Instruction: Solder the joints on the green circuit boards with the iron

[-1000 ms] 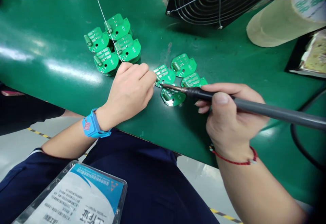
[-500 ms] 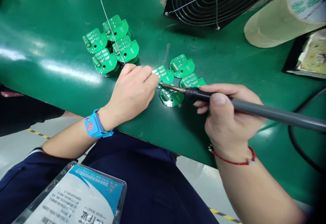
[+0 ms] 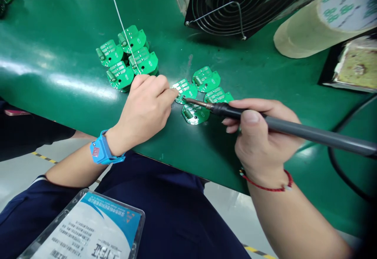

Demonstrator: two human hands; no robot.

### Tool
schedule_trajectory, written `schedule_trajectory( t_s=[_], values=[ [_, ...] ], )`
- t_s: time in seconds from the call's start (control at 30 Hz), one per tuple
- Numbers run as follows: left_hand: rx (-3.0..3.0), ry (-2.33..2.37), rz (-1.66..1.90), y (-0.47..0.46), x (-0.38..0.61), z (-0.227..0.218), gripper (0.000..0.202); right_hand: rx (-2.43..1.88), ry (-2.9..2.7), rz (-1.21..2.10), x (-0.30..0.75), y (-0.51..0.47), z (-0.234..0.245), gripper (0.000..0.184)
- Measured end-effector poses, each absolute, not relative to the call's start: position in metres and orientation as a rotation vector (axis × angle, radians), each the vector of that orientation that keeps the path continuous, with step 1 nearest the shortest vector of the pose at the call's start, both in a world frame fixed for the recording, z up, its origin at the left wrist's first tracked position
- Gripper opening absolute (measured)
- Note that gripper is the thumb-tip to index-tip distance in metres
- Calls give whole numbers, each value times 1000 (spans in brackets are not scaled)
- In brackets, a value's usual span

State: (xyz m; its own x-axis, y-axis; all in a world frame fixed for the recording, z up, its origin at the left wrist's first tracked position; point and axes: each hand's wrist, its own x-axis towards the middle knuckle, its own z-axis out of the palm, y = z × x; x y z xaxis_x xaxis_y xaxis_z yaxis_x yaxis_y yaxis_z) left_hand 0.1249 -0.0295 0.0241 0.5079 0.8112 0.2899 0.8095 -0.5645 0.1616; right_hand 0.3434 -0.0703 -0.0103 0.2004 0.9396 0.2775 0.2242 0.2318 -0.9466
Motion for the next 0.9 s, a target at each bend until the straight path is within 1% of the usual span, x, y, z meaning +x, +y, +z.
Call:
schedule_trajectory(
  t_s=[0.13, 0.33, 0.47, 0.67, 0.9],
  values=[
    [2727, 1406, 480, -27, 123, 27, 21, -1213, -1255, 714, 343, -69, -10, 16],
    [2764, 1407, 546, -18, 139, 24, 26, -1266, -1118, 557, 352, -62, -10, 24],
    [2758, 1416, 559, -11, 157, 21, 23, -1287, -1082, 495, 360, -58, -11, 25],
    [2713, 1472, 642, -7, 165, 14, 22, -1334, -1136, 552, 359, -59, -11, 25],
    [2703, 1512, 594, -7, 165, 16, 20, -1324, -1171, 620, 359, -59, -11, 24]
  ],
)
